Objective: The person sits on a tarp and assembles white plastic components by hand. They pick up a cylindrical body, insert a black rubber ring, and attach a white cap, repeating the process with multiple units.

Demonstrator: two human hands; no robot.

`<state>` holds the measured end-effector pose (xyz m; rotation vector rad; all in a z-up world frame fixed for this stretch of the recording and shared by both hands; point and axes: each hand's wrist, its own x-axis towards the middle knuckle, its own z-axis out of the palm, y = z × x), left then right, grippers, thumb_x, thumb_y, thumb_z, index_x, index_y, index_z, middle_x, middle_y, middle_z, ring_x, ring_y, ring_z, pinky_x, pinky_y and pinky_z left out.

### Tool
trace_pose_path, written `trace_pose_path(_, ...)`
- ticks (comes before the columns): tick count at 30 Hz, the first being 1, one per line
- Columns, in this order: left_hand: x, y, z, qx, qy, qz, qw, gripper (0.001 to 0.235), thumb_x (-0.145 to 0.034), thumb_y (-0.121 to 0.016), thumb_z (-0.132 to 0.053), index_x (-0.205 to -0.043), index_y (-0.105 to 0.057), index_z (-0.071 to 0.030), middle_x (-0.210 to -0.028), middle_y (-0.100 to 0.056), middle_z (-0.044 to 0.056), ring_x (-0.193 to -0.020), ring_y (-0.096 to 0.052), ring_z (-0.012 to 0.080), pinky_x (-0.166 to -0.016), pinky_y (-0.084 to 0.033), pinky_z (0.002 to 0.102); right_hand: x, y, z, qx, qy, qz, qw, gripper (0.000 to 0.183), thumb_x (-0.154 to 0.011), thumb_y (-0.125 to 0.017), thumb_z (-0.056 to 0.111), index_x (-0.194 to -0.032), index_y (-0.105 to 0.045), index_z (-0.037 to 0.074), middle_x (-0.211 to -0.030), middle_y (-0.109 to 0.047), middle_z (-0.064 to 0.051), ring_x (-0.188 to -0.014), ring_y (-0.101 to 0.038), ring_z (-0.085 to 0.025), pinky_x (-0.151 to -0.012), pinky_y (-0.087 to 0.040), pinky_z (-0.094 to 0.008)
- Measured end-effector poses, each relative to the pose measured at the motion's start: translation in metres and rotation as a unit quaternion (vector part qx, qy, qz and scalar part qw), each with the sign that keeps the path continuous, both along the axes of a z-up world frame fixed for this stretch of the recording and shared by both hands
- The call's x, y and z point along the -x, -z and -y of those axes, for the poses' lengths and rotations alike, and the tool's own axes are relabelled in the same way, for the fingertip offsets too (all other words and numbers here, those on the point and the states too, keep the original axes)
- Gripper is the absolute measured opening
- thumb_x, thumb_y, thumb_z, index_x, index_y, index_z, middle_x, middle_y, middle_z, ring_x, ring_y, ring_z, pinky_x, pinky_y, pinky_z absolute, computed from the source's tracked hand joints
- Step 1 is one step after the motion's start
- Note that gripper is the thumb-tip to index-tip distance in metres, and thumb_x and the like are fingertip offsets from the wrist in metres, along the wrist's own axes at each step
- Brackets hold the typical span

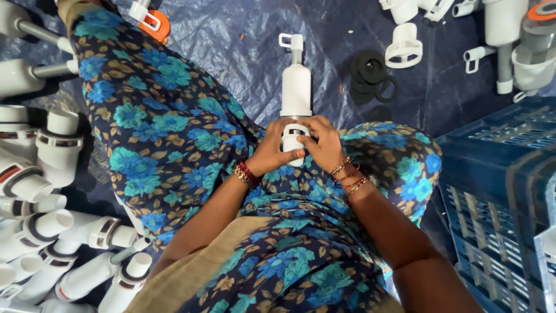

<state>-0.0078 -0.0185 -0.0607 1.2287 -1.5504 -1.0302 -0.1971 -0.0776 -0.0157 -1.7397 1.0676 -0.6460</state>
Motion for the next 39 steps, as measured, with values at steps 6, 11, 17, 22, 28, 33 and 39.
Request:
trace_pose_path(6,-0.002,0.031,0.002,-0.090,0.015,-0.005,0.996,0.051,-0.100,-0.069,-0.039,-0.134,-0.051,-0.005,-0.131,-0.056,0.017,-0.125,-0.055,0.0308,-0.112,-0.043,0.041,0.012,0.022,0.004,0.083,-0.059,-0.160,0.982,0.042,-0.087,-0.076,0.007,-0.123,-0.056,0.003,-0.109,-0.067,-0.020,-0.100,-0.068,-0.039,-0.084,-0.054,-0.044)
trace_pose_path(11,0.001,0.014,0.005,-0.155,0.052,-0.229,0.960,0.067,-0.094,-0.073,-0.034,-0.138,-0.034,-0.004,-0.128,-0.050,0.015,-0.118,-0.054,0.0227,-0.096,-0.052,0.036,0.008,0.019,0.005,-0.010,-0.016,-0.113,0.993,0.041,-0.090,-0.072,0.013,-0.126,-0.053,0.004,-0.105,-0.075,-0.016,-0.099,-0.074,-0.033,-0.084,-0.056,-0.041)
trace_pose_path(17,-0.009,-0.021,-0.003,-0.182,-0.039,-0.284,0.941,0.065,-0.093,-0.072,-0.027,-0.144,-0.039,-0.005,-0.128,-0.059,0.017,-0.118,-0.059,0.0235,-0.100,-0.050,0.035,0.007,-0.006,0.002,-0.009,0.016,0.057,0.998,0.042,-0.096,-0.071,0.017,-0.134,-0.056,0.006,-0.110,-0.073,-0.015,-0.096,-0.073,-0.029,-0.081,-0.058,-0.037)
trace_pose_path(22,-0.002,-0.013,-0.018,-0.122,-0.078,-0.326,0.934,0.055,-0.096,-0.069,-0.021,-0.142,-0.046,-0.005,-0.131,-0.059,0.009,-0.122,-0.058,0.0188,-0.105,-0.047,0.032,-0.002,-0.003,-0.013,0.230,-0.016,0.044,0.972,0.039,-0.097,-0.070,0.018,-0.133,-0.063,0.005,-0.121,-0.069,-0.017,-0.107,-0.068,-0.029,-0.089,-0.056,-0.039)
trace_pose_path(28,0.006,0.003,-0.023,-0.147,-0.112,-0.330,0.926,0.051,-0.096,-0.066,-0.024,-0.140,-0.048,-0.005,-0.124,-0.065,0.009,-0.111,-0.063,0.0179,-0.095,-0.051,0.033,0.001,0.022,-0.018,0.114,-0.009,0.071,0.991,0.040,-0.095,-0.069,0.021,-0.131,-0.063,0.006,-0.117,-0.069,-0.017,-0.095,-0.073,-0.024,-0.082,-0.058,-0.034)
trace_pose_path(33,0.005,-0.015,-0.031,-0.134,-0.098,-0.234,0.958,0.057,-0.096,-0.067,-0.034,-0.141,-0.049,-0.003,-0.123,-0.065,0.008,-0.109,-0.062,0.0156,-0.091,-0.050,0.029,0.003,0.019,-0.020,0.143,0.006,0.099,0.985,0.036,-0.095,-0.071,0.024,-0.127,-0.066,0.006,-0.110,-0.072,-0.016,-0.088,-0.074,-0.021,-0.079,-0.058,-0.032)
trace_pose_path(39,0.011,-0.050,-0.049,-0.112,-0.107,-0.224,0.962,0.063,-0.094,-0.068,-0.040,-0.140,-0.048,-0.002,-0.120,-0.064,0.008,-0.106,-0.063,0.0140,-0.088,-0.052,0.027,-0.001,-0.002,-0.036,0.156,0.034,0.096,0.983,0.034,-0.095,-0.070,0.025,-0.124,-0.070,0.006,-0.103,-0.073,-0.014,-0.079,-0.070,-0.019,-0.073,-0.056,-0.031)
